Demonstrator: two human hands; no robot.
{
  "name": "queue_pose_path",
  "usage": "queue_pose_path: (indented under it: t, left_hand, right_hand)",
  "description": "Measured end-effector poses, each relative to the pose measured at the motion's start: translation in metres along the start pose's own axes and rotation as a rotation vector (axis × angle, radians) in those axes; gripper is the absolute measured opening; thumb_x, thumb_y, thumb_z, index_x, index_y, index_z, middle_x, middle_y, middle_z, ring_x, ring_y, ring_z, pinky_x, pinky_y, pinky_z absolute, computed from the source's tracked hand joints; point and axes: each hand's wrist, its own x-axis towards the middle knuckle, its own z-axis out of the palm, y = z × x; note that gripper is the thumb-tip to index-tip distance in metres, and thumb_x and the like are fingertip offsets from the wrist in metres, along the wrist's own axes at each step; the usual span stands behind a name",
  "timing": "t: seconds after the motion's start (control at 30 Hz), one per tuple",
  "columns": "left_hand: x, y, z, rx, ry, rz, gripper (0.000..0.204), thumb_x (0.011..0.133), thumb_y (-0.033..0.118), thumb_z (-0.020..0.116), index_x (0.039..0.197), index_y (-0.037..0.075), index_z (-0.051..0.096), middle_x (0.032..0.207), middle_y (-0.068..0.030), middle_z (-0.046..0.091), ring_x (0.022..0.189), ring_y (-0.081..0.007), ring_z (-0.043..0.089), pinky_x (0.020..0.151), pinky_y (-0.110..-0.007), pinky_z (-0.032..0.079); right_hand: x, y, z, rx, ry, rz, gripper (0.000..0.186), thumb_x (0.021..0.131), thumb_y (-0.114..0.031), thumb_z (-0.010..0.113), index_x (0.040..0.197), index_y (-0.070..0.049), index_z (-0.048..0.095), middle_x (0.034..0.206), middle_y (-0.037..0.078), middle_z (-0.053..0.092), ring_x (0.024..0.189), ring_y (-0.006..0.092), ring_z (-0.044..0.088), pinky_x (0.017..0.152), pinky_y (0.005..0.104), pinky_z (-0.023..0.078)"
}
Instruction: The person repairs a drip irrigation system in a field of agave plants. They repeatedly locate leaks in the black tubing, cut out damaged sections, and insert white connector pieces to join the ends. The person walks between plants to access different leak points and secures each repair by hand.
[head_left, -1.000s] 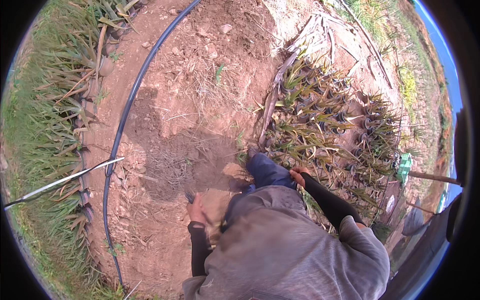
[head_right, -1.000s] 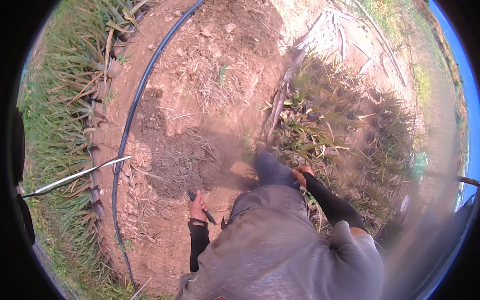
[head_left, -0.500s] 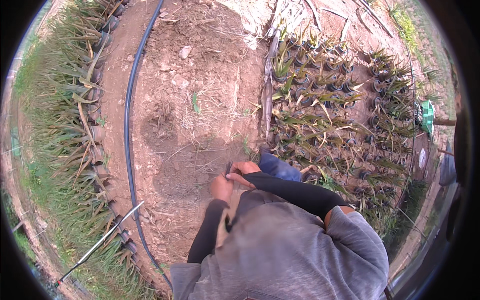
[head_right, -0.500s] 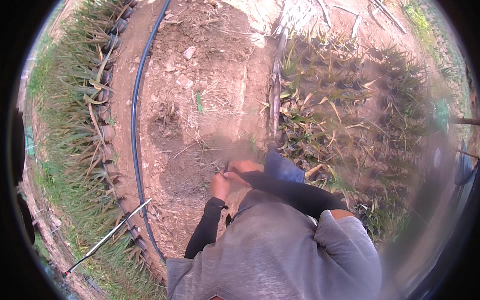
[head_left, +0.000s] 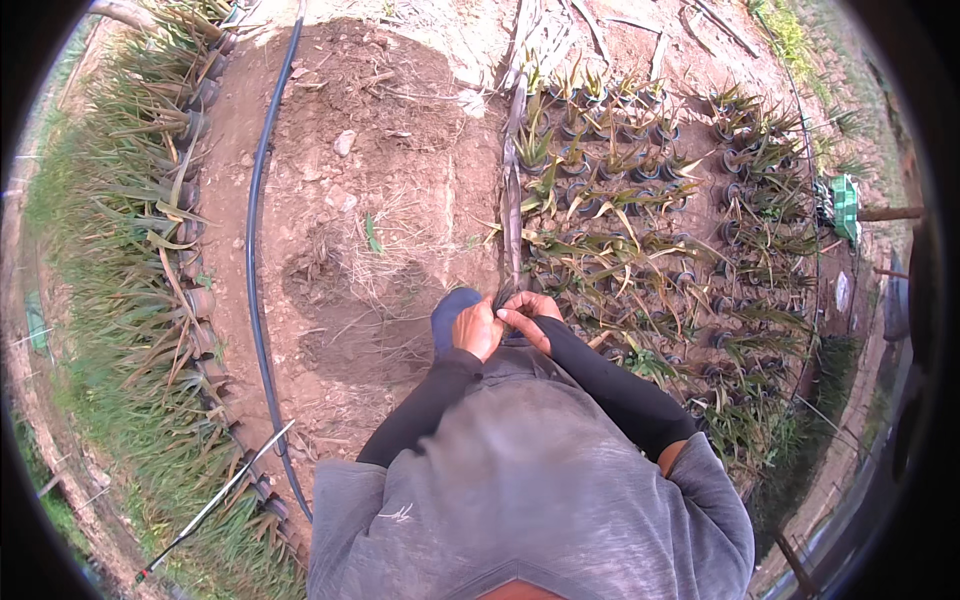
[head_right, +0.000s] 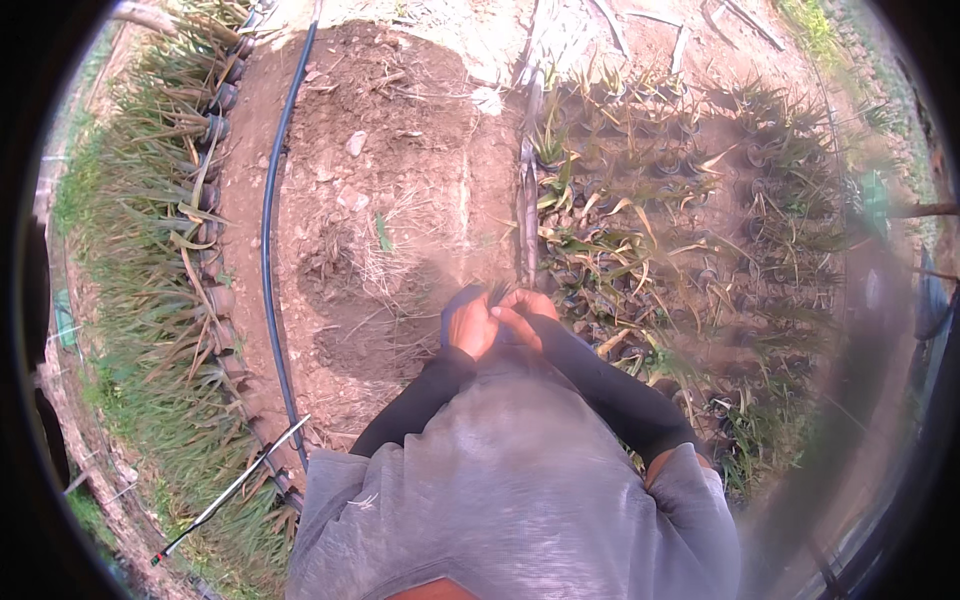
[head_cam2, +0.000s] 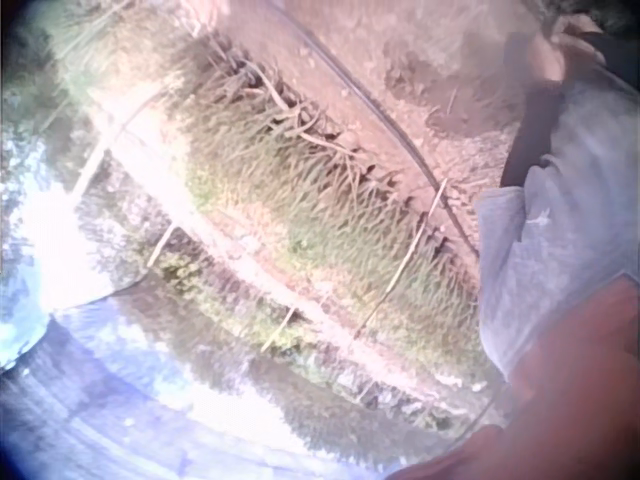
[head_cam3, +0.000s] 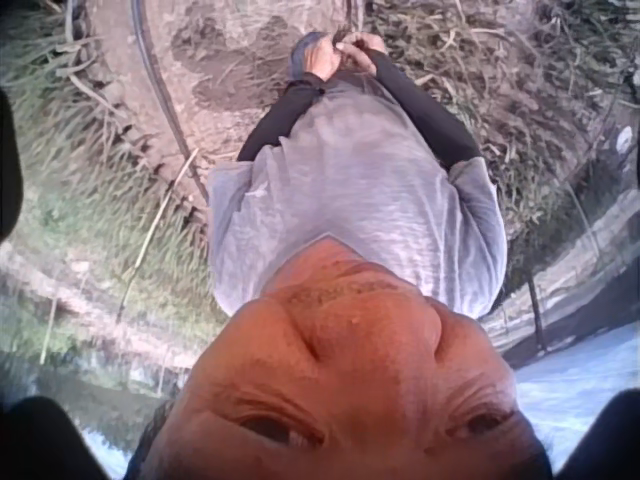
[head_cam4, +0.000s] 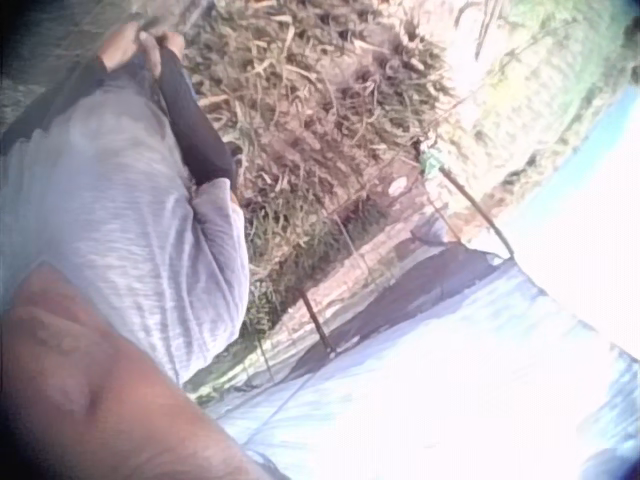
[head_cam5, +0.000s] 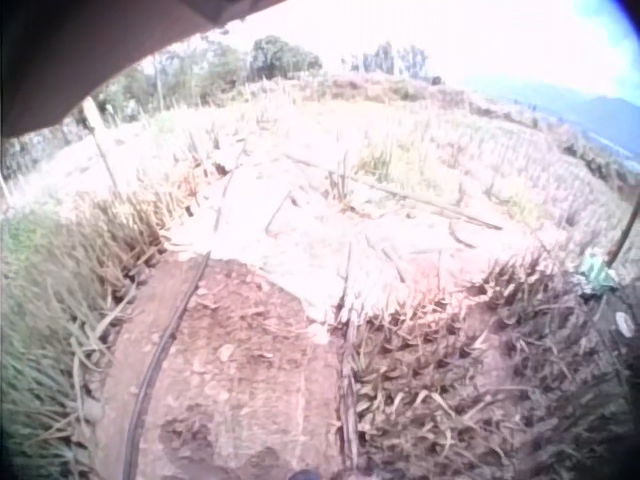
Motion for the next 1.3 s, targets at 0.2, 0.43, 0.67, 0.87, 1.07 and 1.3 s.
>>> queue_pose_path:
  t: [0.2, 0.43, 0.67, 0.87, 1.07, 1.3]
  left_hand:
    - [0.026, 0.031, 0.009, -0.048, 0.024, 0.239, 0.036, 0.074, 0.015, 0.063, 0.107, 0.003, 0.060, 0.076, -0.0218, 0.064, 0.075, -0.0398, 0.064, 0.067, -0.050, 0.049]
    - [0.075, 0.066, -0.007, 0.083, -0.130, 0.406, 0.038, 0.074, 0.011, 0.059, 0.110, 0.002, 0.061, 0.082, -0.0215, 0.066, 0.079, -0.0375, 0.065, 0.069, -0.047, 0.050]
    - [0.150, 0.100, -0.032, 0.213, -0.222, 0.622, 0.032, 0.074, 0.007, 0.057, 0.106, 0.002, 0.059, 0.077, -0.0173, 0.066, 0.073, -0.0371, 0.064, 0.062, -0.049, 0.048]
    - [0.275, 0.096, -0.062, 0.078, -0.232, 0.544, 0.037, 0.081, 0.023, 0.063, 0.113, 0.003, 0.059, 0.080, -0.0192, 0.066, 0.077, -0.0377, 0.064, 0.066, -0.048, 0.049]
    - [0.492, 0.058, -0.089, -0.092, -0.185, 0.288, 0.039, 0.085, 0.032, 0.063, 0.112, 0.003, 0.062, 0.085, -0.0195, 0.068, 0.081, -0.0326, 0.067, 0.071, -0.039, 0.049]
    - [0.703, 0.072, -0.138, -0.416, 0.031, -0.064, 0.021, 0.080, 0.016, 0.060, 0.094, 0.002, 0.066, 0.080, -0.0199, 0.068, 0.074, -0.0341, 0.068, 0.065, -0.041, 0.051]
  right_hand:
    - [-0.013, -0.024, -0.031, 0.010, 0.191, 0.015, 0.019, 0.086, -0.020, 0.066, 0.086, -0.001, 0.062, 0.077, 0.004, 0.064, 0.069, 0.0097, 0.057, 0.064, 0.0266, 0.048]
    - [-0.021, -0.081, -0.043, 0.101, 0.309, -0.035, 0.022, 0.088, -0.025, 0.068, 0.087, -0.004, 0.061, 0.073, 0.000, 0.062, 0.063, 0.0067, 0.053, 0.057, 0.0216, 0.042]
    - [0.026, -0.086, -0.083, 0.099, 0.382, -0.038, 0.022, 0.088, -0.025, 0.068, 0.086, -0.005, 0.061, 0.072, 0.001, 0.062, 0.064, 0.0061, 0.055, 0.058, 0.0216, 0.044]
    - [0.115, -0.160, -0.174, -0.242, 0.127, 0.065, 0.032, 0.090, -0.032, 0.064, 0.091, -0.001, 0.064, 0.075, 0.002, 0.065, 0.072, 0.0094, 0.060, 0.063, 0.0260, 0.048]
    - [0.360, -0.291, -0.254, -0.947, -0.076, -0.089, 0.034, 0.087, -0.040, 0.063, 0.097, -0.007, 0.068, 0.082, 0.011, 0.068, 0.076, 0.0251, 0.067, 0.069, 0.0355, 0.051]
    - [0.626, -0.374, -0.227, -0.912, -0.042, -0.145, 0.034, 0.082, -0.042, 0.063, 0.087, -0.008, 0.062, 0.080, 0.018, 0.065, 0.082, 0.0377, 0.062, 0.071, 0.0475, 0.048]
